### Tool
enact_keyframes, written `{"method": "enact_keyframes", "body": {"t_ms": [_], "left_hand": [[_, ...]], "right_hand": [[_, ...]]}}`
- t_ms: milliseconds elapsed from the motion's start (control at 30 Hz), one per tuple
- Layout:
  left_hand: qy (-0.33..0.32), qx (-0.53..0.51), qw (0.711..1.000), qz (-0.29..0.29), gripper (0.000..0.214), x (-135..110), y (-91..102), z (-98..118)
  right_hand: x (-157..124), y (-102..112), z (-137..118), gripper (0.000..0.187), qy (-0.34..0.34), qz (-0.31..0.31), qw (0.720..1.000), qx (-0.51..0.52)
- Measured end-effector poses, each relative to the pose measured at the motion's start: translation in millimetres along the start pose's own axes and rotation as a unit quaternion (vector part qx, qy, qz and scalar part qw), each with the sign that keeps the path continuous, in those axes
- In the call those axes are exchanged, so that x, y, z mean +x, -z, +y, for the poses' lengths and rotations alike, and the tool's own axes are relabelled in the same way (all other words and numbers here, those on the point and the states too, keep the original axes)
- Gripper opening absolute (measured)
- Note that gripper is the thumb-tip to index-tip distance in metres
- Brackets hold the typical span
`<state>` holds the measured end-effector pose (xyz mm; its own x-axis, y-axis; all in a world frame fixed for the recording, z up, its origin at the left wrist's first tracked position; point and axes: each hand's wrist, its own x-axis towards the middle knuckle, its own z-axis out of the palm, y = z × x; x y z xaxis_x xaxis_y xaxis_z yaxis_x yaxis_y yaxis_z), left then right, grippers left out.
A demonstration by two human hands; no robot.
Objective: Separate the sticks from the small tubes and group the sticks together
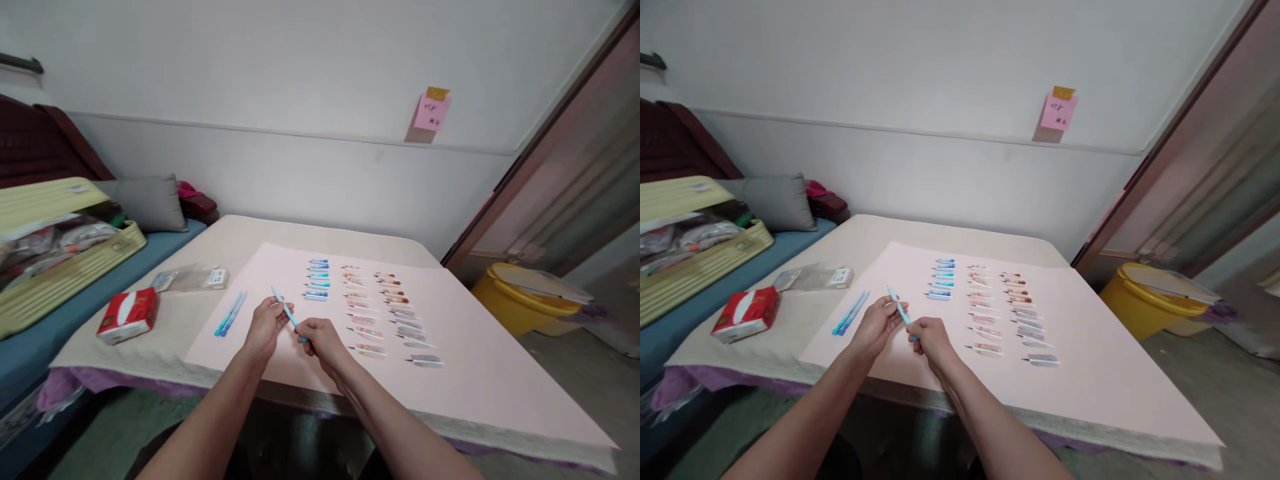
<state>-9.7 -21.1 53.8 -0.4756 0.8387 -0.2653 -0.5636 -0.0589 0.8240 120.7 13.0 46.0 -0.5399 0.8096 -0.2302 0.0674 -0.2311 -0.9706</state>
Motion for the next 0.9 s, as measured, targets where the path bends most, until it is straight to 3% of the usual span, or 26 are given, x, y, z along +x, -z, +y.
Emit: {"method": "enact_keyframes", "body": {"t_ms": [133, 233, 333, 467, 567, 700, 900], "left_hand": [[0.014, -0.004, 1.000, -0.011, 0.018, -0.6, 0.5, 2.9], [-0.010, 0.025, 0.999, 0.024, 0.027, 0.5, 3.0, 3.8], [-0.030, 0.032, 0.998, 0.051, 0.025, 1.9, 4.7, 4.6], [-0.032, 0.000, 0.999, 0.037, 0.021, 1.7, 2.4, 6.1], [-0.024, 0.005, 0.999, 0.024, 0.024, 2.3, 1.6, 5.5], [-0.048, 0.052, 0.996, 0.063, 0.026, 6.8, 6.0, 2.8], [-0.061, -0.006, 0.997, 0.041, 0.030, 6.6, 5.7, 5.2]], "right_hand": [[1.7, 0.3, -2.0, 0.017, 0.098, 0.052, 0.978, -0.178], [0.5, -1.6, -2.6, 0.018, 0.120, 0.056, 0.964, -0.229], [0.5, -3.8, 1.2, 0.017, 0.104, 0.028, 0.975, -0.194], [2.2, -1.4, 4.2, 0.017, 0.052, 0.000, 0.992, -0.115], [2.1, 2.1, 1.2, 0.018, 0.076, 0.015, 0.985, -0.155], [0.7, 0.8, -1.0, 0.017, 0.106, 0.024, 0.973, -0.202], [1.9, -0.5, 2.0, 0.018, 0.068, 0.004, 0.986, -0.152]]}}
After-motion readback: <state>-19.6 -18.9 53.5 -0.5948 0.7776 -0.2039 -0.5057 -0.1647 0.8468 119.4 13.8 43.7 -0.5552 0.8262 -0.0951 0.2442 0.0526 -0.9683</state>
